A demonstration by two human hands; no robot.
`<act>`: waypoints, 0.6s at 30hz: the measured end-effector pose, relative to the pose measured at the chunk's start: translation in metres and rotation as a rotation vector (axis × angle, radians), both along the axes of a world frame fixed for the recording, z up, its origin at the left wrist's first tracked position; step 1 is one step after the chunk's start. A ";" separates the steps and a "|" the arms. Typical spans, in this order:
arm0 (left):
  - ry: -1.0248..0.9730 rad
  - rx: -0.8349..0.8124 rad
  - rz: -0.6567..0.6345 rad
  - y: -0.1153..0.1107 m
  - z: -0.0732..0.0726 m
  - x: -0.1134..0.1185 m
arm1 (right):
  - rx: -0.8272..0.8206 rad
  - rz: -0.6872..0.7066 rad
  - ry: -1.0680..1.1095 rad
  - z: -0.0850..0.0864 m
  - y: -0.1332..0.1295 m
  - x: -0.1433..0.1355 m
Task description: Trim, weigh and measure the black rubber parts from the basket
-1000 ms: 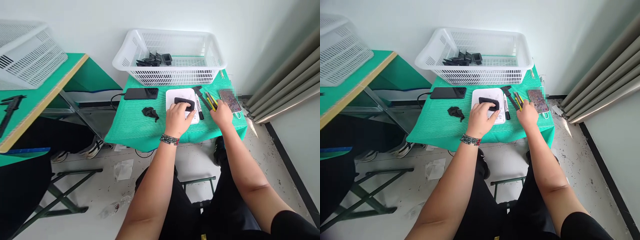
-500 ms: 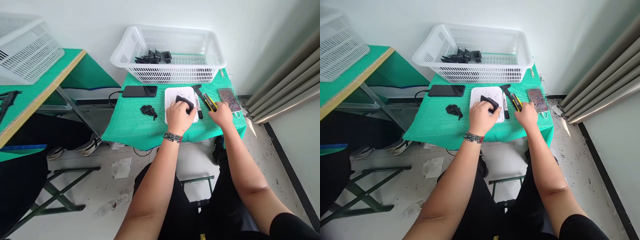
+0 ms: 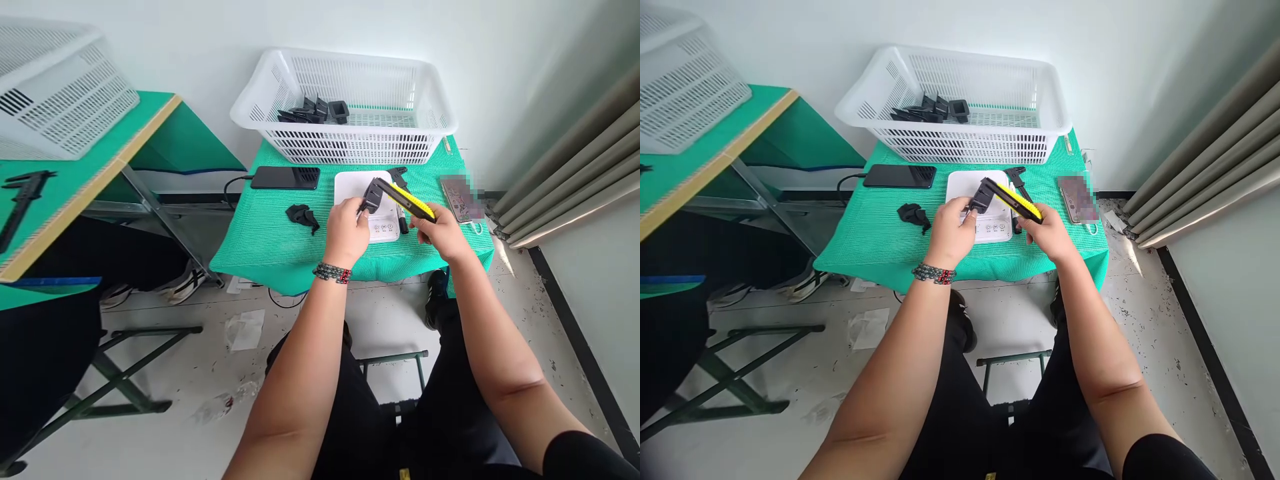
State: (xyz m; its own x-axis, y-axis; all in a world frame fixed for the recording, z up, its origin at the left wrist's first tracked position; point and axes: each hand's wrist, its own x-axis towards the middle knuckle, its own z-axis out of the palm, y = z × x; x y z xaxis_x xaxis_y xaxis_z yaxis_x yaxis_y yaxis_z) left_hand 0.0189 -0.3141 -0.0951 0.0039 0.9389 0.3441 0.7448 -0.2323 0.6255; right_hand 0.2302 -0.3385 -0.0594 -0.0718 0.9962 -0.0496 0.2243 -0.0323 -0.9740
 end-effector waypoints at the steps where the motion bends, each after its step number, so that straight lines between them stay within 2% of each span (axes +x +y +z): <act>1: -0.014 0.000 0.018 0.000 0.000 -0.001 | -0.014 0.049 0.059 0.001 -0.002 -0.002; 5: -0.020 -0.032 0.092 -0.004 0.005 -0.004 | 0.001 0.117 0.178 0.003 -0.007 -0.009; 11: -0.029 -0.076 0.089 -0.006 0.013 -0.010 | 0.008 0.181 0.271 -0.004 -0.002 -0.012; 18: -0.035 -0.053 0.126 0.001 0.004 -0.025 | -0.032 0.221 0.262 -0.007 0.005 -0.011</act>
State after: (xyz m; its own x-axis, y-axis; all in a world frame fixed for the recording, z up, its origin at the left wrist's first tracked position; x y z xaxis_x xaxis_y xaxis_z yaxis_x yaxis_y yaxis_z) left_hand -0.0056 -0.3128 -0.0909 -0.1267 0.9480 0.2921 0.7434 -0.1042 0.6607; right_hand 0.2192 -0.3336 -0.0662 -0.3003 0.9533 -0.0315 -0.0282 -0.0419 -0.9987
